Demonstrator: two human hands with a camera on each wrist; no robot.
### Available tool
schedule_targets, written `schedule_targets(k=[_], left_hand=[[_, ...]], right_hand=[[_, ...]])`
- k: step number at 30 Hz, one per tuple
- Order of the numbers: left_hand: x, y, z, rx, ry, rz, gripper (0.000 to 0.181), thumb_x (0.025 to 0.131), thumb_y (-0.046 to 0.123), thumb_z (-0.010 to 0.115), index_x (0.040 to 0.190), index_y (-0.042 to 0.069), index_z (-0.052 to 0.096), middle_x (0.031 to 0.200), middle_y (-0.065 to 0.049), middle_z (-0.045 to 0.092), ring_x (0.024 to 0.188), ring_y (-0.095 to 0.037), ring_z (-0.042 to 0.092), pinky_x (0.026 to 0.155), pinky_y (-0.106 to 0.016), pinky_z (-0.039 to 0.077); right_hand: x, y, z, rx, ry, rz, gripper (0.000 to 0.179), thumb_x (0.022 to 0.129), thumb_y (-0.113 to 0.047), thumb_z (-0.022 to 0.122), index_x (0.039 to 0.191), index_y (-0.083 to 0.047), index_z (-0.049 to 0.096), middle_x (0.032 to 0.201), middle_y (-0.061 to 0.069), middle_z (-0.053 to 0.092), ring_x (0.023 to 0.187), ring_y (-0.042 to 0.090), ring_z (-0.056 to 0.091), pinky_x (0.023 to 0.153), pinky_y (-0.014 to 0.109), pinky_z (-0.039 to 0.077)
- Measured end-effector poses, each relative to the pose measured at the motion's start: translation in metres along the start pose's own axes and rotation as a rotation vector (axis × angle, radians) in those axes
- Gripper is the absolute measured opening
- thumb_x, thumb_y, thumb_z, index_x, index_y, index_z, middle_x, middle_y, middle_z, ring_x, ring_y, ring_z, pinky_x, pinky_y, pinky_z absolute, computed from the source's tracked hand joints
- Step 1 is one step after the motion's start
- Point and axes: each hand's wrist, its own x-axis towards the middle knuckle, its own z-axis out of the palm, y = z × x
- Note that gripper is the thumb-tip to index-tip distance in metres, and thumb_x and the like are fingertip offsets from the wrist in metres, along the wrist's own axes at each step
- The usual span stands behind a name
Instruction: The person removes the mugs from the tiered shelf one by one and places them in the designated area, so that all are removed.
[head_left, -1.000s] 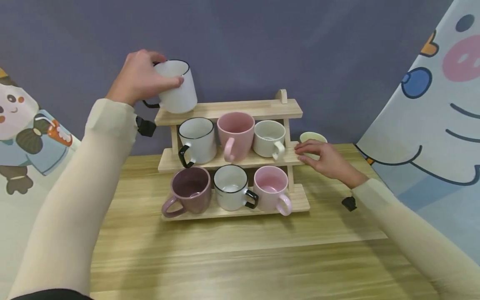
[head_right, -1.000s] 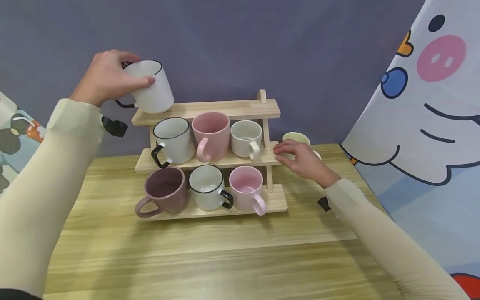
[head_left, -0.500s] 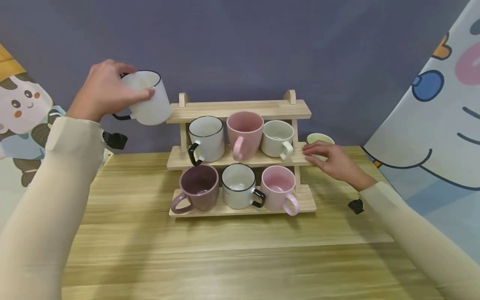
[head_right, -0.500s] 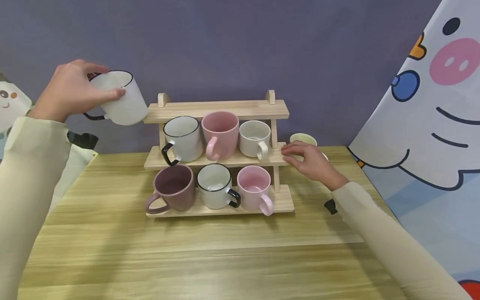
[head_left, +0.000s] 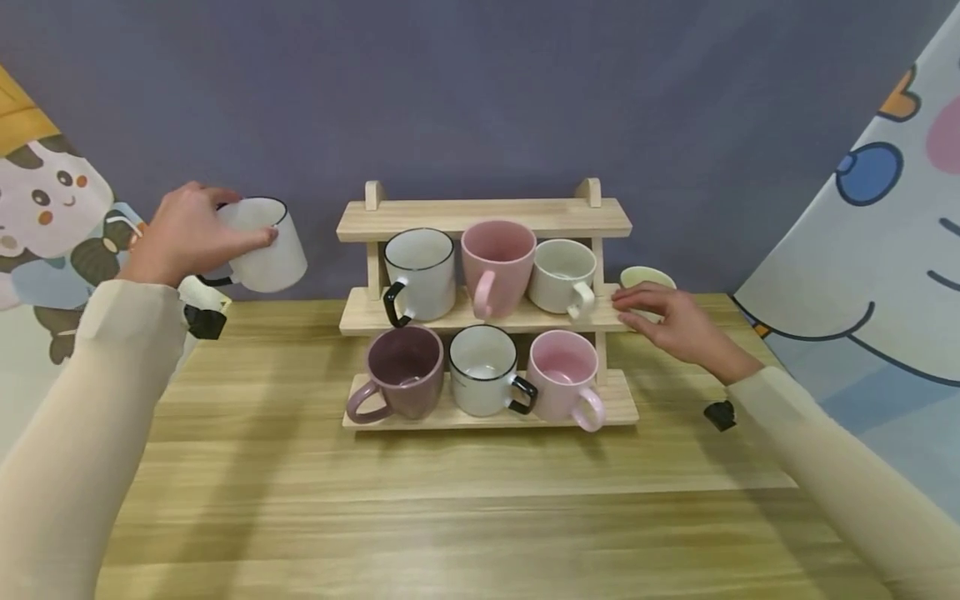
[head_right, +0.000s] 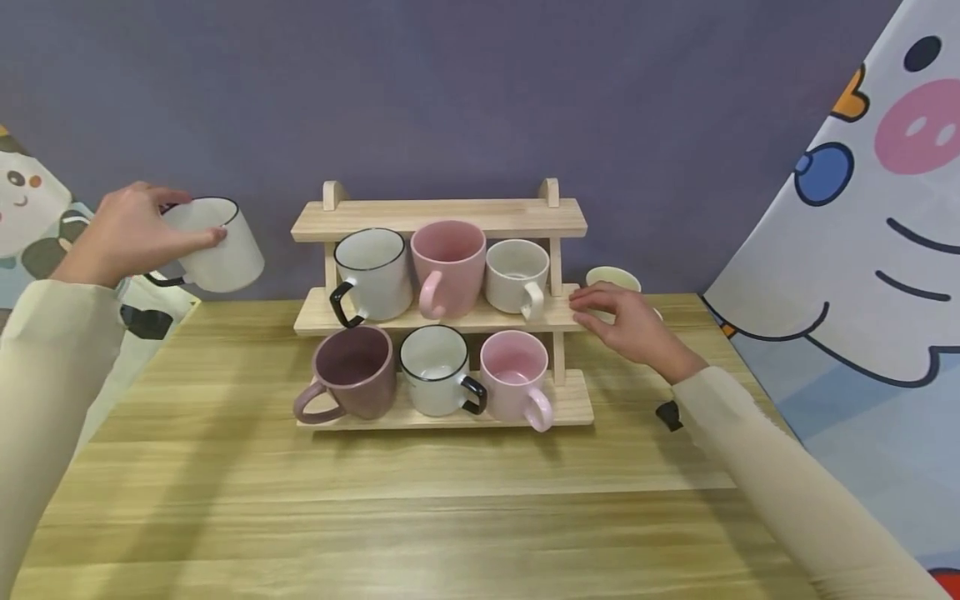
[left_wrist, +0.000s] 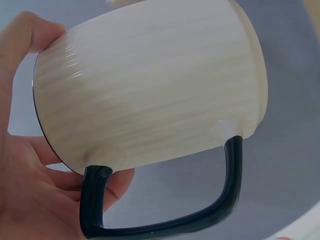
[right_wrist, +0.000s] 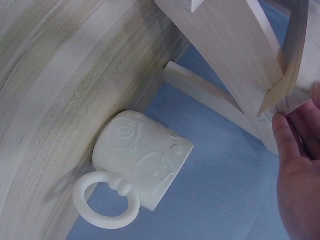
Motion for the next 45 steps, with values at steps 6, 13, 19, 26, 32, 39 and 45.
schedule_targets(k=[6, 13, 19, 26, 32, 39, 45], left_hand=[[0.002, -0.019, 0.042, 0.002, -0.064, 0.012, 0.089, 0.079, 0.056, 0.066, 0.127, -0.016, 0.047, 0.119, -0.034, 0.044, 0.107, -0.047, 0.038, 0.077, -0.06, 0.04], [0.007, -0.029, 0.083, -0.009, -0.104, 0.025, 0.085, 0.078, 0.054, 0.068, 0.122, -0.016, 0.051, 0.113, -0.035, 0.051, 0.102, -0.046, 0.044, 0.077, -0.059, 0.042], [0.017, -0.033, 0.108, -0.004, -0.118, 0.0, 0.087, 0.076, 0.059, 0.067, 0.119, -0.016, 0.054, 0.118, -0.035, 0.05, 0.11, -0.05, 0.041, 0.086, -0.062, 0.037], [0.021, -0.041, 0.128, -0.013, -0.125, -0.057, 0.087, 0.077, 0.058, 0.067, 0.117, -0.017, 0.053, 0.118, -0.037, 0.046, 0.11, -0.05, 0.038, 0.087, -0.063, 0.036], [0.02, -0.046, 0.135, -0.024, -0.148, -0.064, 0.082, 0.078, 0.052, 0.069, 0.116, -0.019, 0.053, 0.119, -0.038, 0.044, 0.112, -0.05, 0.037, 0.089, -0.063, 0.035], [0.022, -0.05, 0.137, -0.017, -0.162, -0.04, 0.084, 0.08, 0.05, 0.068, 0.119, -0.021, 0.049, 0.12, -0.041, 0.042, 0.113, -0.053, 0.035, 0.091, -0.063, 0.033], [0.024, -0.049, 0.139, -0.022, -0.193, -0.031, 0.089, 0.08, 0.053, 0.067, 0.124, -0.021, 0.046, 0.126, -0.039, 0.041, 0.119, -0.052, 0.031, 0.094, -0.062, 0.032]], right_hand=[[0.001, 0.0, -0.002, -0.014, -0.01, 0.01, 0.02, 0.087, -0.009, 0.069, 0.106, -0.006, 0.071, 0.115, 0.007, 0.064, 0.112, 0.027, 0.055, 0.091, 0.047, 0.044], [0.005, -0.001, -0.001, 0.018, -0.035, 0.006, 0.019, 0.088, -0.009, 0.068, 0.106, -0.006, 0.07, 0.116, 0.007, 0.063, 0.111, 0.028, 0.056, 0.09, 0.043, 0.047], [0.005, -0.001, -0.001, 0.032, -0.038, 0.015, 0.018, 0.087, -0.005, 0.068, 0.105, -0.004, 0.07, 0.115, 0.009, 0.063, 0.112, 0.028, 0.055, 0.091, 0.04, 0.047], [0.006, -0.007, -0.001, 0.035, -0.05, 0.031, 0.018, 0.088, -0.008, 0.067, 0.106, -0.004, 0.07, 0.116, 0.01, 0.063, 0.112, 0.029, 0.055, 0.09, 0.043, 0.046], [0.006, -0.006, -0.001, 0.03, -0.045, 0.017, 0.019, 0.087, -0.006, 0.067, 0.106, -0.004, 0.069, 0.116, 0.009, 0.063, 0.112, 0.027, 0.055, 0.09, 0.039, 0.047], [0.005, -0.008, -0.002, 0.041, -0.045, 0.042, 0.019, 0.087, -0.005, 0.067, 0.105, -0.003, 0.069, 0.116, 0.01, 0.062, 0.112, 0.027, 0.055, 0.09, 0.038, 0.047], [0.003, -0.009, -0.002, 0.047, -0.045, 0.046, 0.019, 0.087, -0.004, 0.067, 0.106, -0.002, 0.069, 0.116, 0.01, 0.062, 0.111, 0.026, 0.055, 0.09, 0.037, 0.047]])
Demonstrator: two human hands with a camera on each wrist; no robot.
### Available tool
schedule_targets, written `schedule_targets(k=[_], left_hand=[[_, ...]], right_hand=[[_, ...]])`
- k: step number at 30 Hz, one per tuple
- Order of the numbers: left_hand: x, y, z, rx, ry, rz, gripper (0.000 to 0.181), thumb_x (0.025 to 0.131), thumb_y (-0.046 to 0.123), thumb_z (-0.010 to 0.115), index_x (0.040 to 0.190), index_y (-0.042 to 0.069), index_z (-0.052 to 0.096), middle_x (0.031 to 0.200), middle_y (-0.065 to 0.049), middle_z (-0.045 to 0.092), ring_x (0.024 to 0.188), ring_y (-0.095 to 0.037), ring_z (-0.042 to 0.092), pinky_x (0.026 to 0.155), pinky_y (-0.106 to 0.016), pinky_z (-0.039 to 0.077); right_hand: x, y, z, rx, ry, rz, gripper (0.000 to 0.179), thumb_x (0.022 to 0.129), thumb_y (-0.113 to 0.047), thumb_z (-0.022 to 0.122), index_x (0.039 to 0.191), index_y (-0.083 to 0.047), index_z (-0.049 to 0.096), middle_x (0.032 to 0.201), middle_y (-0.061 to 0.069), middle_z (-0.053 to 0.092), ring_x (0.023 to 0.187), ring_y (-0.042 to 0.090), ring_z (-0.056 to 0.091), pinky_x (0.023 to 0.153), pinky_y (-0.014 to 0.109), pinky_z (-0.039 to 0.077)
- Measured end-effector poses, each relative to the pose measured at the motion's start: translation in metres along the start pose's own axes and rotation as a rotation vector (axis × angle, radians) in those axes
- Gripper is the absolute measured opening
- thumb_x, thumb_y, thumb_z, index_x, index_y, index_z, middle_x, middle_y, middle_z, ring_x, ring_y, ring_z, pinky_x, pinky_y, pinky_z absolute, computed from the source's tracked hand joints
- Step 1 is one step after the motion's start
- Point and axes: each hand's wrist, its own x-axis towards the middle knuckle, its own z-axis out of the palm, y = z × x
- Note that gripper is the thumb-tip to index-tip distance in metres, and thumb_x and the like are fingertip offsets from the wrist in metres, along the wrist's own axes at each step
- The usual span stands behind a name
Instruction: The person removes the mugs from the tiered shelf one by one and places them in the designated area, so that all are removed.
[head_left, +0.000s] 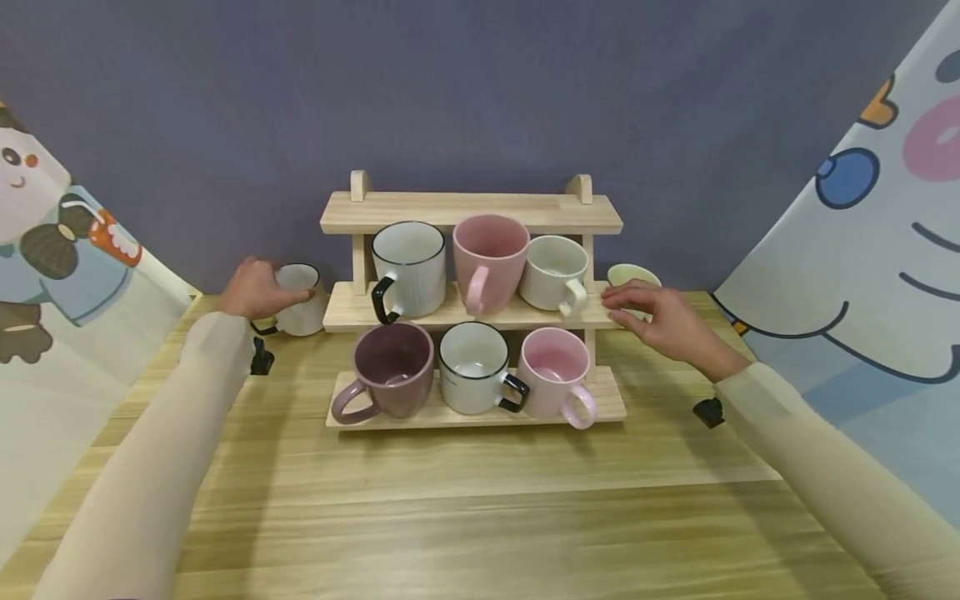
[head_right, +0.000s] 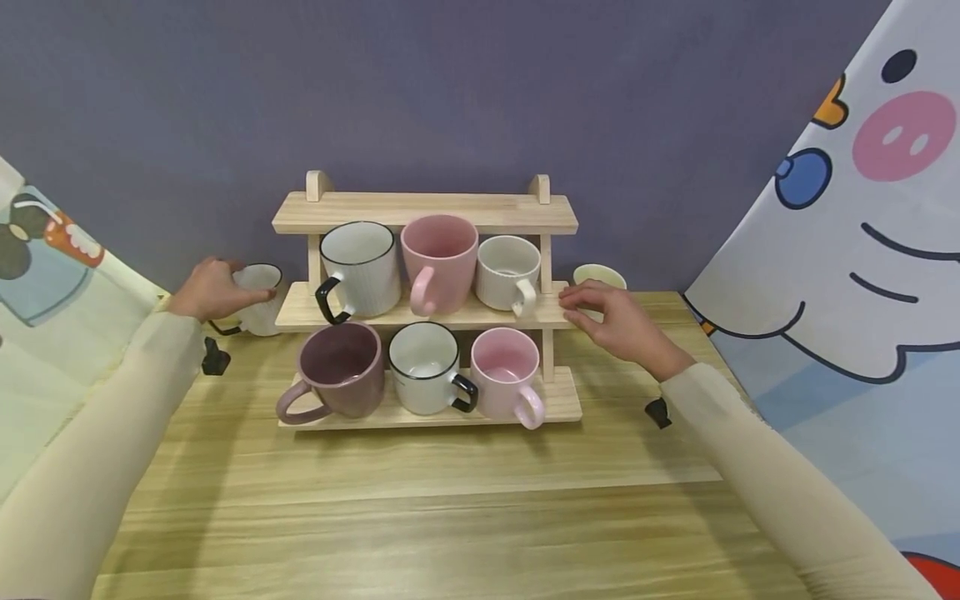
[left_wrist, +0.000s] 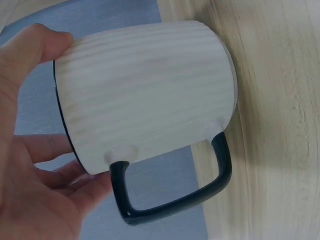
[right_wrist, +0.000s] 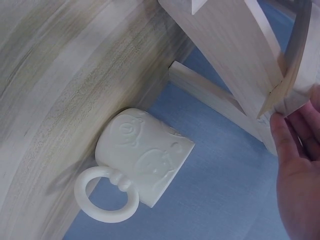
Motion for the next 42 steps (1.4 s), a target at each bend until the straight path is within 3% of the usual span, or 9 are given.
schedule_targets(k=[3, 9, 12, 17, 21, 28, 35, 42], left_hand=[[0.0, 0.0, -0.003, 0.003, -0.024, 0.014, 0.091, 0.08, 0.053, 0.066, 0.13, -0.019, 0.041, 0.127, -0.039, 0.039, 0.121, -0.052, 0.029, 0.094, -0.063, 0.031], [-0.005, 0.005, -0.013, 0.011, -0.098, 0.04, 0.099, 0.083, 0.057, 0.061, 0.143, -0.011, 0.023, 0.138, -0.041, 0.021, 0.125, -0.058, 0.016, 0.093, -0.071, 0.024], [-0.009, 0.009, -0.017, 0.005, -0.051, 0.079, 0.09, 0.086, 0.051, 0.06, 0.143, -0.01, 0.025, 0.139, -0.04, 0.021, 0.126, -0.058, 0.015, 0.094, -0.07, 0.023], [-0.025, 0.022, -0.024, -0.044, 0.098, 0.148, 0.069, 0.089, 0.033, 0.058, 0.139, -0.009, 0.034, 0.135, -0.035, 0.031, 0.123, -0.052, 0.022, 0.095, -0.065, 0.025], [-0.037, 0.034, -0.031, -0.084, 0.188, 0.201, 0.062, 0.089, 0.028, 0.056, 0.137, -0.007, 0.039, 0.133, -0.032, 0.035, 0.122, -0.048, 0.026, 0.095, -0.063, 0.027], [-0.059, 0.065, -0.044, -0.113, 0.307, 0.344, 0.049, 0.089, 0.018, 0.056, 0.132, -0.005, 0.047, 0.129, -0.027, 0.041, 0.117, -0.044, 0.032, 0.094, -0.058, 0.028], [-0.075, 0.107, -0.053, -0.119, 0.331, 0.453, 0.047, 0.09, 0.021, 0.06, 0.128, -0.004, 0.05, 0.124, -0.023, 0.046, 0.111, -0.038, 0.04, 0.091, -0.054, 0.032], [-0.08, 0.138, -0.057, -0.108, 0.277, 0.461, 0.055, 0.091, 0.033, 0.06, 0.13, -0.004, 0.049, 0.122, -0.021, 0.047, 0.1, -0.033, 0.046, 0.085, -0.049, 0.038]], right_hand=[[0.0, 0.0, 0.001, 0.0, 0.004, 0.0, 0.019, 0.087, -0.004, 0.067, 0.106, -0.002, 0.069, 0.116, 0.01, 0.062, 0.111, 0.026, 0.056, 0.09, 0.037, 0.047], [-0.001, 0.001, 0.0, 0.002, 0.009, 0.004, 0.019, 0.087, -0.003, 0.067, 0.107, -0.002, 0.068, 0.116, 0.011, 0.062, 0.111, 0.028, 0.056, 0.09, 0.038, 0.047], [-0.002, 0.002, 0.0, -0.006, 0.018, -0.005, 0.02, 0.087, -0.003, 0.067, 0.107, -0.001, 0.068, 0.116, 0.011, 0.062, 0.111, 0.027, 0.056, 0.09, 0.037, 0.047], [-0.002, 0.004, 0.001, -0.007, 0.032, -0.023, 0.02, 0.086, -0.002, 0.068, 0.106, -0.001, 0.069, 0.115, 0.01, 0.062, 0.11, 0.026, 0.056, 0.09, 0.027, 0.046], [-0.002, 0.005, 0.002, -0.002, 0.037, -0.021, 0.02, 0.086, -0.002, 0.068, 0.106, -0.001, 0.069, 0.115, 0.01, 0.062, 0.109, 0.026, 0.057, 0.089, 0.023, 0.046], [-0.004, 0.007, 0.003, 0.006, 0.042, 0.001, 0.02, 0.086, -0.002, 0.068, 0.105, -0.001, 0.069, 0.115, 0.011, 0.063, 0.108, 0.026, 0.058, 0.087, 0.023, 0.048], [-0.006, 0.007, 0.005, 0.017, 0.051, -0.02, 0.02, 0.085, 0.0, 0.068, 0.105, 0.0, 0.069, 0.114, 0.011, 0.063, 0.107, 0.026, 0.058, 0.086, 0.012, 0.043], [-0.004, 0.004, 0.005, 0.025, 0.048, -0.013, 0.02, 0.086, -0.002, 0.068, 0.105, -0.001, 0.069, 0.115, 0.011, 0.062, 0.108, 0.026, 0.057, 0.087, 0.014, 0.044]])
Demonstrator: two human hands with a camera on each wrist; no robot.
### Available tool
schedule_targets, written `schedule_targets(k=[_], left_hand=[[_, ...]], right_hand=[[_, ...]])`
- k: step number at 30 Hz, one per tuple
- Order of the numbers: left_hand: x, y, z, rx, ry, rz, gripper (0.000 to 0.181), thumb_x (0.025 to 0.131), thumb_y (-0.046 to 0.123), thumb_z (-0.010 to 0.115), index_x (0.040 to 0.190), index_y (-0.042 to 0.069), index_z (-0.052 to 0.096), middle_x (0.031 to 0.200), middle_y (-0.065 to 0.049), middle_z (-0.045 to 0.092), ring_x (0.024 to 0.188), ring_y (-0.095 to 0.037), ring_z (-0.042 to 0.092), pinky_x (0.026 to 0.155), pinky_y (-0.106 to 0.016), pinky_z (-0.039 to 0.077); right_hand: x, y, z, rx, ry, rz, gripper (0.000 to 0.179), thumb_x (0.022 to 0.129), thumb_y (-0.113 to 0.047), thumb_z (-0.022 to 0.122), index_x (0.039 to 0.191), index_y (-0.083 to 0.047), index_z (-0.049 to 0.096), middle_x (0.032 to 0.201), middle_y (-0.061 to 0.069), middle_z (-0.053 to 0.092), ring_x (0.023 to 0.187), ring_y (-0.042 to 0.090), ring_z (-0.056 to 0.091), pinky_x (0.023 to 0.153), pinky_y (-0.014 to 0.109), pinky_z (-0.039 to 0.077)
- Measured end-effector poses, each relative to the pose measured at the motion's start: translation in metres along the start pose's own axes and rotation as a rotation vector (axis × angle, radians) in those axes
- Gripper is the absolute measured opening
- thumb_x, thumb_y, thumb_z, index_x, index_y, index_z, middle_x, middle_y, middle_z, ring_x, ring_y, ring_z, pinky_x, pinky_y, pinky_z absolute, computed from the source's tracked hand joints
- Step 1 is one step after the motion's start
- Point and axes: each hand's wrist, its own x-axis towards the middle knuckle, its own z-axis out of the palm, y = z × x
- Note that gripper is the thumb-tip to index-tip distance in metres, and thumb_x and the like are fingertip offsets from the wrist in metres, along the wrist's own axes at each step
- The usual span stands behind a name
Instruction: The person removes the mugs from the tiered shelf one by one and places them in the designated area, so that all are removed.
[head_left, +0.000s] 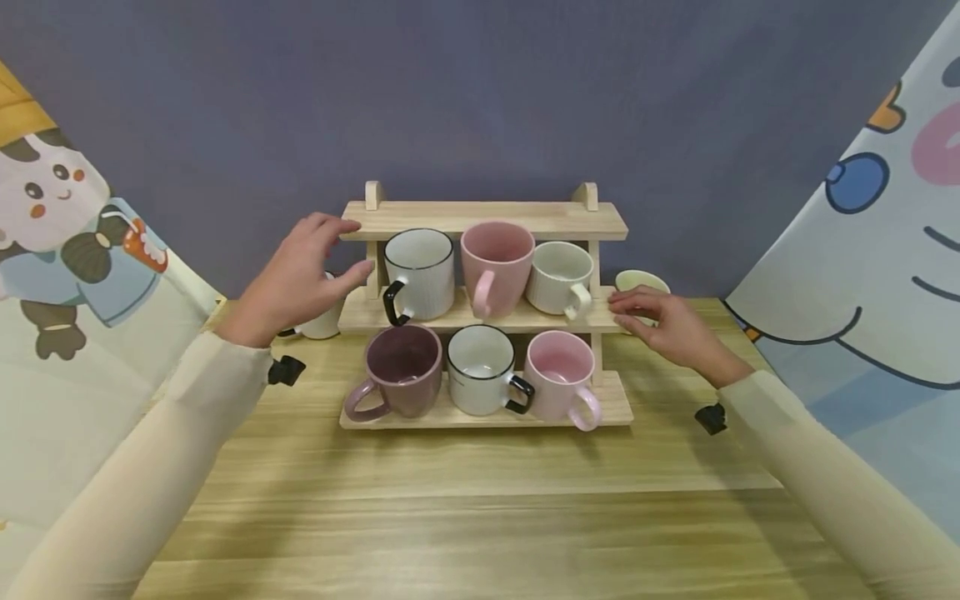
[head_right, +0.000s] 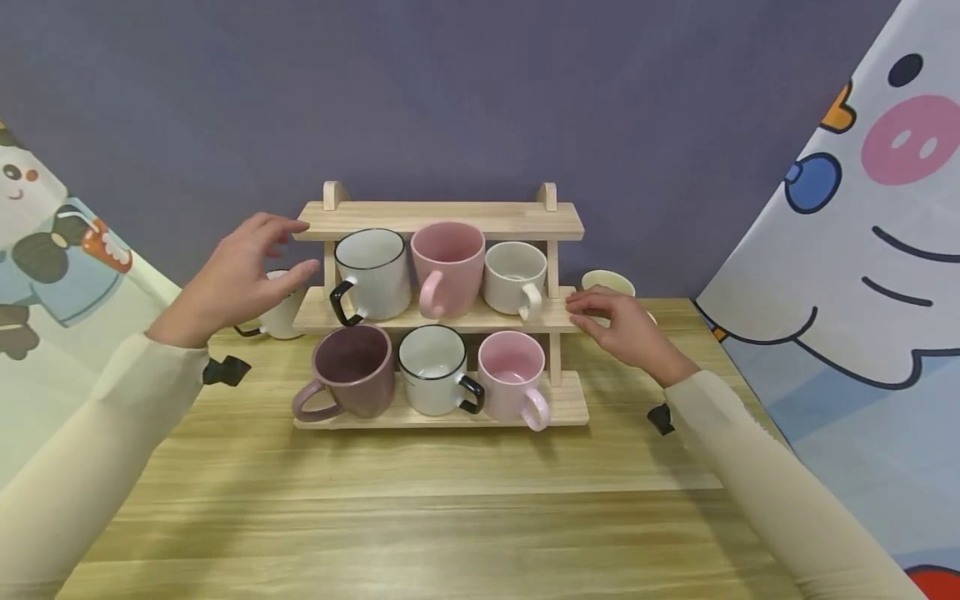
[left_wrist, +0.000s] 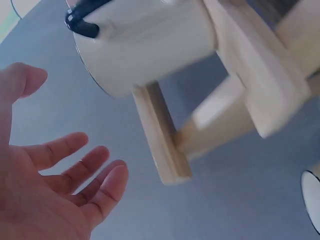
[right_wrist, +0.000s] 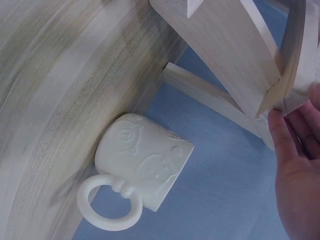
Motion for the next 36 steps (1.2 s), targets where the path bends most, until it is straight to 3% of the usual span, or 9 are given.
schedule_targets(k=[6, 13, 17, 23, 30, 32, 36], left_hand=[[0.018, 0.021, 0.007, 0.013, -0.066, -0.02, 0.069, 0.087, 0.045, 0.063, 0.132, -0.005, 0.046, 0.125, -0.02, 0.047, 0.108, -0.033, 0.046, 0.091, -0.048, 0.037], [0.036, 0.035, 0.01, 0.044, -0.146, -0.11, 0.088, 0.08, 0.059, 0.064, 0.136, -0.006, 0.041, 0.134, -0.025, 0.043, 0.124, -0.038, 0.038, 0.101, -0.05, 0.033], [0.043, 0.037, 0.017, 0.053, -0.176, -0.129, 0.087, 0.08, 0.054, 0.066, 0.135, -0.007, 0.042, 0.131, -0.026, 0.046, 0.121, -0.039, 0.041, 0.097, -0.049, 0.036], [0.048, 0.039, 0.03, 0.025, -0.237, -0.156, 0.082, 0.079, 0.051, 0.069, 0.132, -0.006, 0.045, 0.119, -0.022, 0.05, 0.102, -0.03, 0.049, 0.08, -0.044, 0.046], [0.053, 0.039, 0.034, 0.04, -0.23, -0.183, 0.086, 0.077, 0.057, 0.067, 0.132, -0.006, 0.046, 0.121, -0.022, 0.048, 0.099, -0.03, 0.05, 0.08, -0.044, 0.046], [0.054, 0.039, 0.034, 0.042, -0.226, -0.187, 0.087, 0.078, 0.058, 0.066, 0.132, -0.007, 0.046, 0.122, -0.021, 0.047, 0.101, -0.03, 0.05, 0.082, -0.045, 0.045], [0.054, 0.04, 0.035, 0.052, -0.214, -0.197, 0.085, 0.078, 0.056, 0.066, 0.131, -0.008, 0.046, 0.122, -0.021, 0.046, 0.101, -0.03, 0.049, 0.083, -0.045, 0.045]], right_hand=[[-0.001, 0.0, 0.0, 0.018, 0.002, 0.002, 0.019, 0.086, -0.002, 0.067, 0.106, 0.0, 0.069, 0.116, 0.011, 0.062, 0.11, 0.026, 0.056, 0.087, 0.015, 0.044], [0.003, -0.001, 0.0, 0.022, 0.015, -0.013, 0.019, 0.086, -0.001, 0.067, 0.105, -0.001, 0.069, 0.115, 0.011, 0.062, 0.11, 0.026, 0.056, 0.086, 0.011, 0.043], [0.003, 0.0, 0.001, 0.06, 0.006, -0.025, 0.018, 0.087, -0.001, 0.066, 0.105, 0.0, 0.069, 0.115, 0.012, 0.062, 0.109, 0.027, 0.056, 0.088, 0.014, 0.044], [-0.003, 0.005, 0.001, 0.064, 0.005, -0.04, 0.019, 0.086, 0.0, 0.066, 0.105, 0.001, 0.069, 0.115, 0.014, 0.062, 0.109, 0.028, 0.056, 0.088, 0.02, 0.046], [-0.002, 0.003, 0.0, 0.067, 0.007, -0.058, 0.021, 0.087, 0.0, 0.066, 0.107, 0.0, 0.068, 0.117, 0.014, 0.061, 0.109, 0.03, 0.056, 0.088, 0.021, 0.046], [-0.003, -0.008, -0.003, 0.072, 0.009, -0.052, 0.021, 0.086, 0.004, 0.065, 0.107, 0.003, 0.067, 0.116, 0.017, 0.061, 0.109, 0.032, 0.056, 0.088, 0.026, 0.048], [-0.002, -0.009, -0.002, 0.08, 0.009, -0.053, 0.022, 0.085, 0.004, 0.066, 0.106, 0.003, 0.068, 0.116, 0.018, 0.061, 0.109, 0.033, 0.055, 0.087, 0.036, 0.049]])
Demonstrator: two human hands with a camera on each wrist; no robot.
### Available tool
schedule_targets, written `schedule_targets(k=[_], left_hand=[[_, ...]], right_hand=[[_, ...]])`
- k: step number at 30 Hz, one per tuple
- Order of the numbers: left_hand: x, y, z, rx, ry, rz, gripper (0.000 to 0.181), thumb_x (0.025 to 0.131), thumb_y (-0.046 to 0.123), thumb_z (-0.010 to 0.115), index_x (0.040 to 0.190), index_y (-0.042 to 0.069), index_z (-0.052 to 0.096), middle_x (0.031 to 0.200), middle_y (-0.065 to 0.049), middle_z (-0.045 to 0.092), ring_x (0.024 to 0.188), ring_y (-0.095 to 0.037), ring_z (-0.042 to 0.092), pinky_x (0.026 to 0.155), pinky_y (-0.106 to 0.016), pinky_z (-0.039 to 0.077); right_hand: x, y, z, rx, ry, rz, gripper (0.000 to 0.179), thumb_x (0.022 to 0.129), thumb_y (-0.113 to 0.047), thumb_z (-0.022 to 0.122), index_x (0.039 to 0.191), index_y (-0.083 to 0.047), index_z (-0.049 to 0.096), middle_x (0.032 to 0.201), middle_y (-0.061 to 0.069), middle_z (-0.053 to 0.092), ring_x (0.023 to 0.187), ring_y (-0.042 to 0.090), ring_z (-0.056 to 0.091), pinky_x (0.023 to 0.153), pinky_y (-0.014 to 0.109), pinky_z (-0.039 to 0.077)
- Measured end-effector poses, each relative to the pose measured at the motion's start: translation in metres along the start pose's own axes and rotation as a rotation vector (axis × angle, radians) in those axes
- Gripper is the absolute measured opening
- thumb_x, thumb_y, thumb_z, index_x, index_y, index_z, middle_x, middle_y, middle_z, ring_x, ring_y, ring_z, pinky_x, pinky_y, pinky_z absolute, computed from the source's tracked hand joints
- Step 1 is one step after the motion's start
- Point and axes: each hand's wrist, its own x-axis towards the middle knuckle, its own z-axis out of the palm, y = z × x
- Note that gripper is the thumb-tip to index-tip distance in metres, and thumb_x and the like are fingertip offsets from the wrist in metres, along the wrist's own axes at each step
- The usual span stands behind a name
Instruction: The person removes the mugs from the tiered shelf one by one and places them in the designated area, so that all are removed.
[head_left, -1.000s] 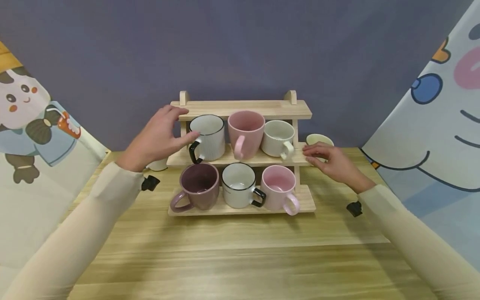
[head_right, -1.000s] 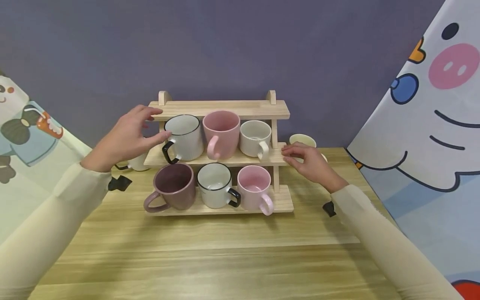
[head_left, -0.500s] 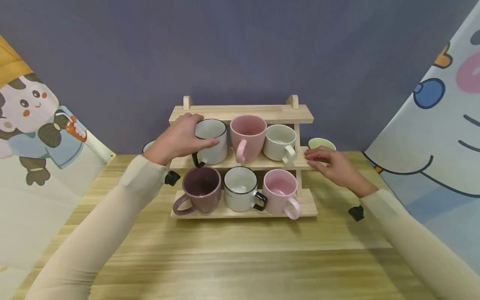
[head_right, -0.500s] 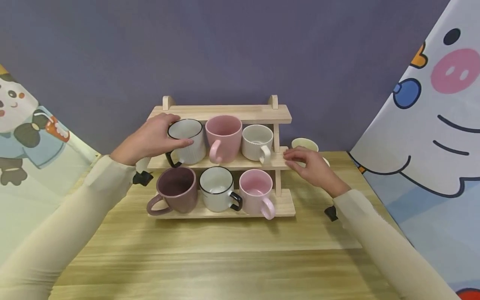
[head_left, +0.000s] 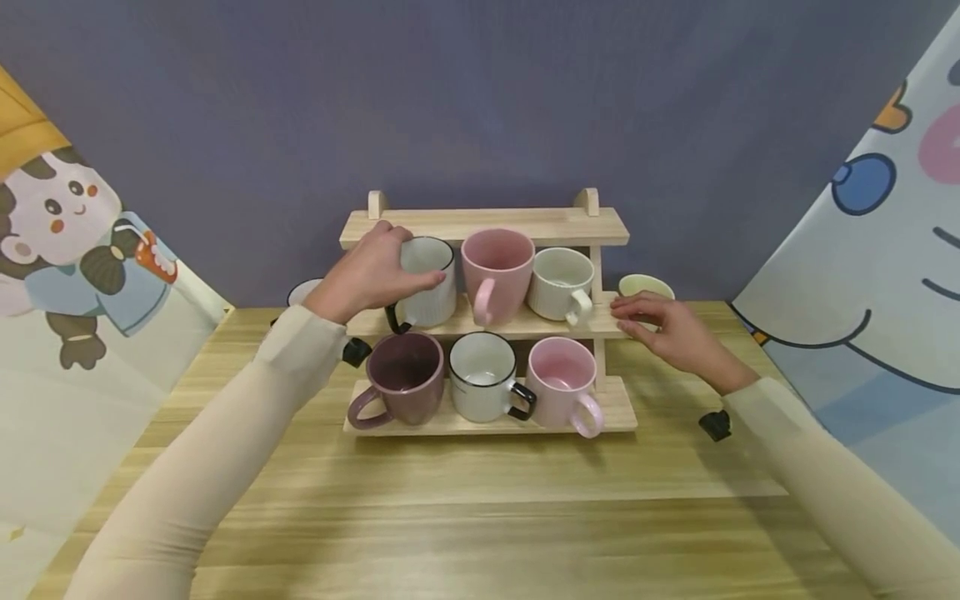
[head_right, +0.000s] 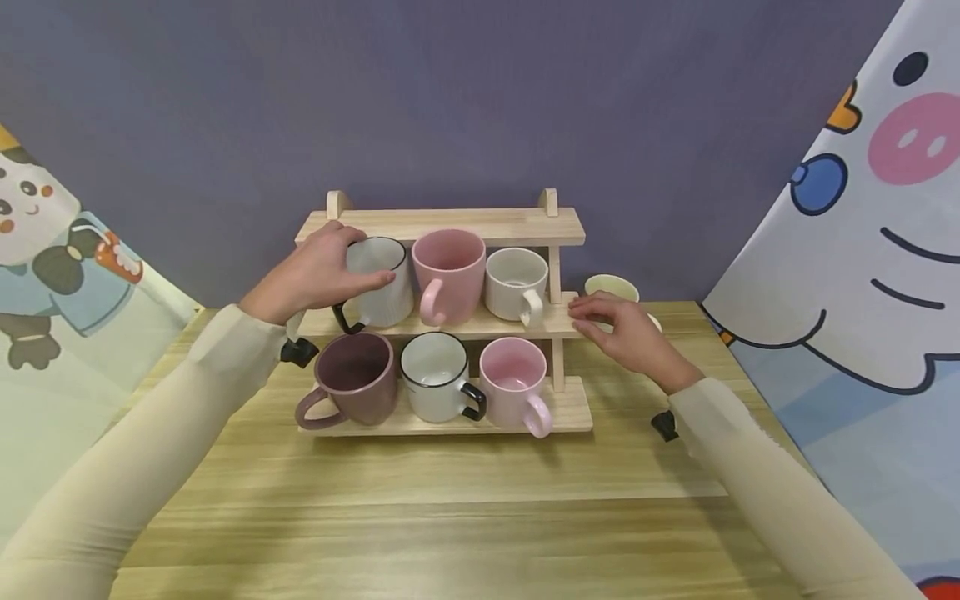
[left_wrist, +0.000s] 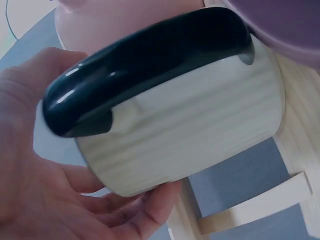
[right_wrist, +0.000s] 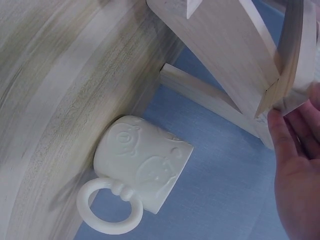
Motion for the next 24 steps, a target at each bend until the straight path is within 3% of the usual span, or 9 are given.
schedule_targets(k=[3, 9, 15, 24], left_hand=[[0.0, 0.0, 0.001, 0.001, 0.018, -0.014, 0.083, 0.077, 0.054, 0.067, 0.129, -0.008, 0.048, 0.12, -0.02, 0.046, 0.095, -0.029, 0.049, 0.078, -0.044, 0.046], [-0.003, -0.002, -0.001, -0.006, 0.04, -0.011, 0.082, 0.076, 0.053, 0.067, 0.129, -0.008, 0.049, 0.122, -0.02, 0.046, 0.093, -0.029, 0.049, 0.074, -0.042, 0.046], [-0.006, -0.002, -0.013, -0.044, 0.09, 0.001, 0.08, 0.076, 0.049, 0.068, 0.129, -0.007, 0.048, 0.125, -0.02, 0.046, 0.101, -0.031, 0.046, 0.074, -0.043, 0.046], [-0.017, -0.004, -0.033, -0.045, 0.109, 0.003, 0.08, 0.076, 0.052, 0.067, 0.131, -0.003, 0.05, 0.119, -0.016, 0.047, 0.097, -0.029, 0.047, 0.076, -0.043, 0.046]], right_hand=[[0.0, 0.011, 0.003, 0.005, 0.002, -0.007, 0.022, 0.085, 0.0, 0.068, 0.107, -0.002, 0.069, 0.116, 0.013, 0.061, 0.11, 0.029, 0.056, 0.087, 0.036, 0.048], [0.001, 0.011, 0.004, -0.021, 0.0, -0.006, 0.021, 0.086, 0.0, 0.067, 0.106, -0.001, 0.069, 0.116, 0.011, 0.062, 0.11, 0.027, 0.056, 0.088, 0.03, 0.048], [0.002, 0.012, 0.003, -0.04, -0.003, 0.005, 0.02, 0.086, -0.001, 0.067, 0.106, -0.001, 0.069, 0.115, 0.012, 0.062, 0.11, 0.027, 0.056, 0.088, 0.02, 0.046], [0.001, 0.014, 0.002, -0.022, 0.003, -0.011, 0.021, 0.085, 0.001, 0.067, 0.106, 0.0, 0.069, 0.115, 0.013, 0.062, 0.109, 0.029, 0.056, 0.087, 0.014, 0.044]])
